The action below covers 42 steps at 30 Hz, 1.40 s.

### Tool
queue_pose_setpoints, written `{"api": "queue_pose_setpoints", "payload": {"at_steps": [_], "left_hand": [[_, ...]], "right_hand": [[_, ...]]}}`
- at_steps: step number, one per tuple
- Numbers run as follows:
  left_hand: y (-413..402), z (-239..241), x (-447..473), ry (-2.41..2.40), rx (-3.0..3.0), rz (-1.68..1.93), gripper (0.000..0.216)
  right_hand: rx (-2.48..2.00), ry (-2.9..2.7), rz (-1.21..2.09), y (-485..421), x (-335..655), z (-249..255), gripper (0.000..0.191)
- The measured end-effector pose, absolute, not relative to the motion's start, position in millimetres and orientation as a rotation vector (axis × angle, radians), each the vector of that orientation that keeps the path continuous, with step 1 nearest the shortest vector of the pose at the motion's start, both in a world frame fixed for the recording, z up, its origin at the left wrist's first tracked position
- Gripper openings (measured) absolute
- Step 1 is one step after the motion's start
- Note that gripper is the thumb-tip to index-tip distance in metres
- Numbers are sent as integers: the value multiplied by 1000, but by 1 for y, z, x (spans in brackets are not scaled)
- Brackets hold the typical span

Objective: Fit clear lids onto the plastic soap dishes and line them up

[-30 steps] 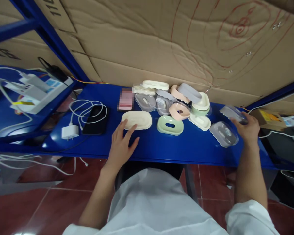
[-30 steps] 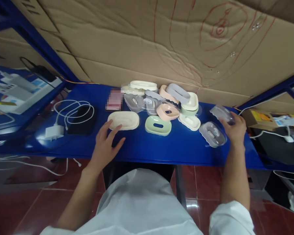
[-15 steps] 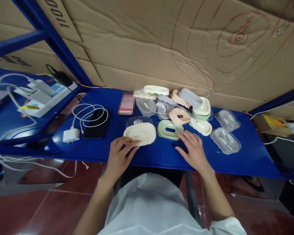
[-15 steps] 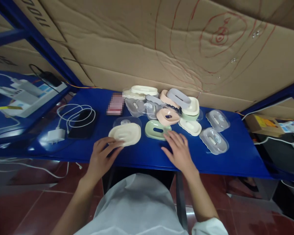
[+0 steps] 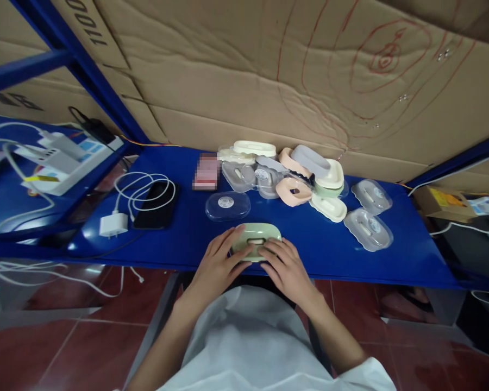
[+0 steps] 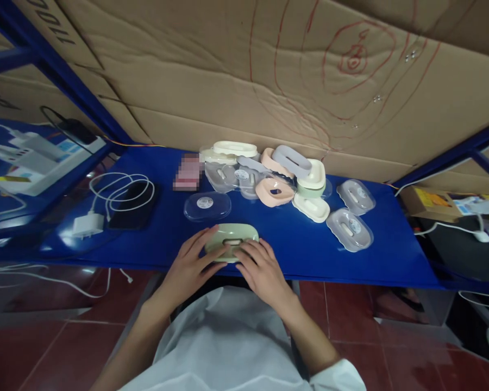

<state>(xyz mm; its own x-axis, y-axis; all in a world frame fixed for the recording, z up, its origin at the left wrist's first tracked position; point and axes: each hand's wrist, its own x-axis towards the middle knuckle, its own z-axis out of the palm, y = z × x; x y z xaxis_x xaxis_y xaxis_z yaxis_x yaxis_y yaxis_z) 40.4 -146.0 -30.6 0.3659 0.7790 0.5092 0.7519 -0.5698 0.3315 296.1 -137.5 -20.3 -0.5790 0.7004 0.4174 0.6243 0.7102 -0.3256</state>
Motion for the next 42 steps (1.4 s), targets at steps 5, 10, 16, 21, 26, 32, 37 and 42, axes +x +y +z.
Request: {"api": "queue_pose_setpoints", "payload": {"at_steps": [5,10,16,21,26,32,37,42], "left_hand": [[-144,-39,26,1358,2514,943,35],[-150,-41,25,1361,2402,1015,42],[-149,-35,23,1325,2272,1031,39],[-146,-32,31,1326,2215,1058,32],[-143,-30,53,1252,2252,1059,33],[-133,-31,69,1343,2190,1001,63],[-132,-30,69,1369,2060,986,86],[-132,-33,68,1353,2007,1024,93]], "right_hand": [[-985,-2441,155,-136,284,-28,37],[-1017,-2373,50,-94,322,-15,41],[-1378,-2204,-172,0,385,12,48],[-1449,-2291,-344,46,380,8,47],[-1281,-2179,-396,44,362,-13,37],[-908,-2104,-345,24,347,-16,27],[-818,-2012,-260,-3,345,6,22],[-712,-2131,-360,-71,344,1,28]]}}
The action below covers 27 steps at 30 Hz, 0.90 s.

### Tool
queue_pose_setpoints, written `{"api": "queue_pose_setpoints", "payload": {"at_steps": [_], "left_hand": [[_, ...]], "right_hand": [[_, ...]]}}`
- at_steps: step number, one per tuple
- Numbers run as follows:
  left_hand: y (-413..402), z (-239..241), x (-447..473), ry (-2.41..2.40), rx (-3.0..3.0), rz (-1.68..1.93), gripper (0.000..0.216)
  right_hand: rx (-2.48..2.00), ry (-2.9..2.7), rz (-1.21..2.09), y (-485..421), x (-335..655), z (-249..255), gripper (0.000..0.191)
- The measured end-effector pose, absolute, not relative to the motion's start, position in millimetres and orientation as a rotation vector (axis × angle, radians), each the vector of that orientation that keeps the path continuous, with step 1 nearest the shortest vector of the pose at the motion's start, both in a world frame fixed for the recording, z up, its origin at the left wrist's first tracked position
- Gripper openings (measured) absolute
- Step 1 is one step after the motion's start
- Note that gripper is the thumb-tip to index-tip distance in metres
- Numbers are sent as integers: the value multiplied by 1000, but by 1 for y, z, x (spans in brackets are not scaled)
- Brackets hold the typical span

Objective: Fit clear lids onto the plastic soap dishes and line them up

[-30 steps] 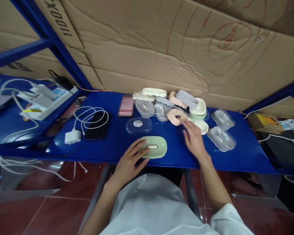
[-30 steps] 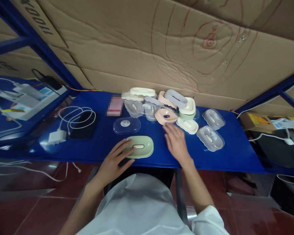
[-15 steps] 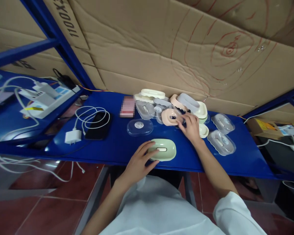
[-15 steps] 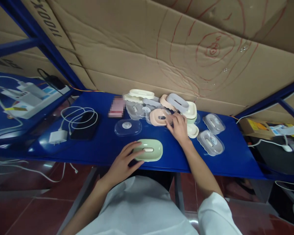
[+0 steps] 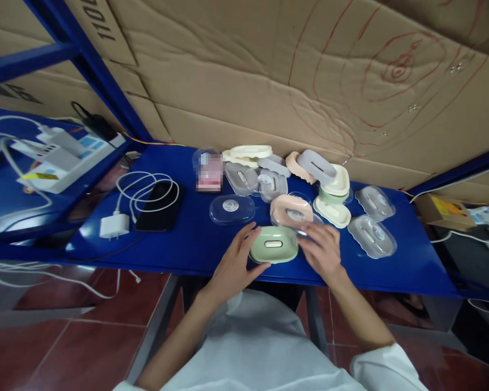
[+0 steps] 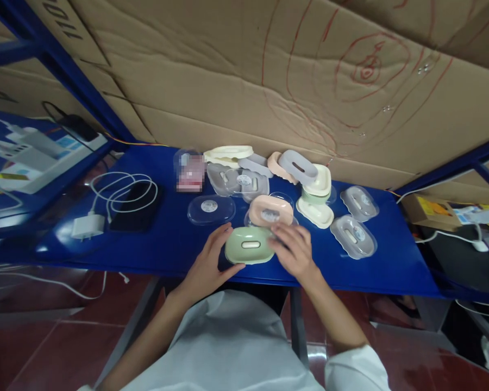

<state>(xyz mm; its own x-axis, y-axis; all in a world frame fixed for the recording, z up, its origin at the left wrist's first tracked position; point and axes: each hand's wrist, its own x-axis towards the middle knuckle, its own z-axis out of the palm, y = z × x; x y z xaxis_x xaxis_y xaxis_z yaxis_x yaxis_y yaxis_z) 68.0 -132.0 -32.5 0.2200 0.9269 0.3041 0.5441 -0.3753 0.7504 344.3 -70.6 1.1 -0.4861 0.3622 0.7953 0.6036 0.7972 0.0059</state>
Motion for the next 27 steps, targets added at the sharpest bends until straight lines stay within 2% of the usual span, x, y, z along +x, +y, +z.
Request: {"api": "queue_pose_setpoints", "payload": {"at_steps": [3,7,13,17,27], "left_hand": [[-132,-34,67,1325,1981,1064,98],[-130,-34,64,1301,1956,1016,92],[-130,-36,59,1274,1987,973,75],[-130,-34,58,1287,1985,948,76],[-130,-36,59,1289,2008,907,63]], "right_hand": [[-702,-2202,-279,-111,341,-16,30],[-732,-2250,-88,-133,334,-29,35],[-1032,-2363,98,-119,327,-22,58],[-1038,-2382,206,-113,324,-23,70],[-1051,-2376,105,-127,327,-22,86]]}}
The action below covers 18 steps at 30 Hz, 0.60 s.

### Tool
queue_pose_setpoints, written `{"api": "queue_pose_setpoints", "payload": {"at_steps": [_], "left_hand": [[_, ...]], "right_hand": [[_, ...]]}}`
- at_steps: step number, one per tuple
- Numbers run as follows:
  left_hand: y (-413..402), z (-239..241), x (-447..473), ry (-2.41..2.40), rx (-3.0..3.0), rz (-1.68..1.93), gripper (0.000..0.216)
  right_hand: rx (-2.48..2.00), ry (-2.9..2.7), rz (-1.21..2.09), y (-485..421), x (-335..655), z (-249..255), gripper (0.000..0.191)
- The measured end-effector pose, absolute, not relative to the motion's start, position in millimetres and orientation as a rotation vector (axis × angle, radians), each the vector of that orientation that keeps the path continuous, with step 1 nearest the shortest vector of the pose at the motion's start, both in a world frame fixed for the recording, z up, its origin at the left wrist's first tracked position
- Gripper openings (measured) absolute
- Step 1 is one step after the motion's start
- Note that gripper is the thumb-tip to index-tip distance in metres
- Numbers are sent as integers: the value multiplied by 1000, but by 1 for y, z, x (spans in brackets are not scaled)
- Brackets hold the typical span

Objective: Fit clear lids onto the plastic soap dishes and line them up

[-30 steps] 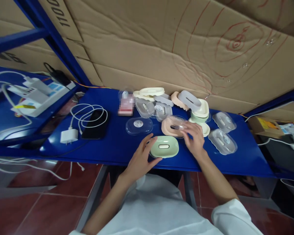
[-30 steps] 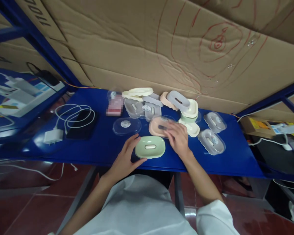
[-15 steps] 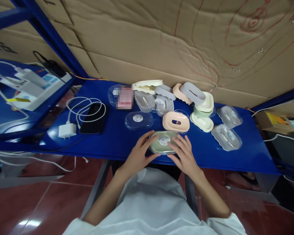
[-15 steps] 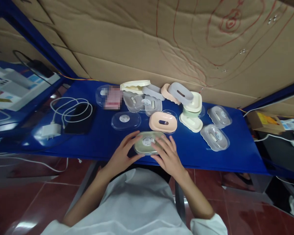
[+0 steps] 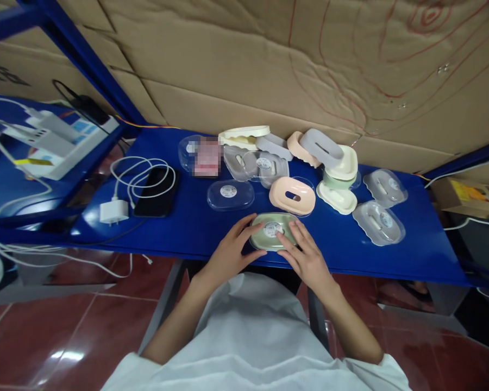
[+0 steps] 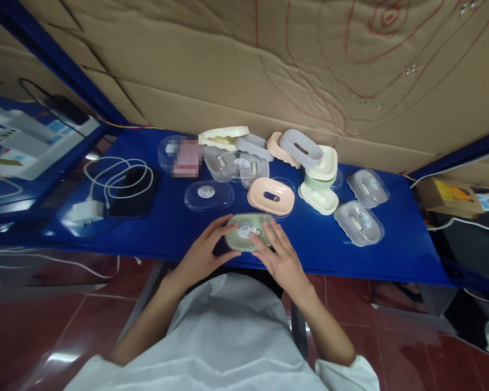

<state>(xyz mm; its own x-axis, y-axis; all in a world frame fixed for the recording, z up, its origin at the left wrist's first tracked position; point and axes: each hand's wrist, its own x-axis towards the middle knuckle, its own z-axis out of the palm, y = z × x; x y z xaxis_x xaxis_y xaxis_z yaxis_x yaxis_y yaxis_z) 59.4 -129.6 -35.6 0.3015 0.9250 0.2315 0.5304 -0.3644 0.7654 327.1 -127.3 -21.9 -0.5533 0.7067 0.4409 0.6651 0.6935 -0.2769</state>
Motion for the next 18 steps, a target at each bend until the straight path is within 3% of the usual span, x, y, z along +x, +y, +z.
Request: {"api": "queue_pose_setpoints", "payload": {"at_steps": [9,18], "left_hand": [[-132,-33,61,1262,2100,886,63],[-132,-26,60,1228,2124,805,63]], "right_hand": [[-1075,-2264,58,-145,332,-37,88],[-1135,-2288,324,-129,340,-30,91]]}}
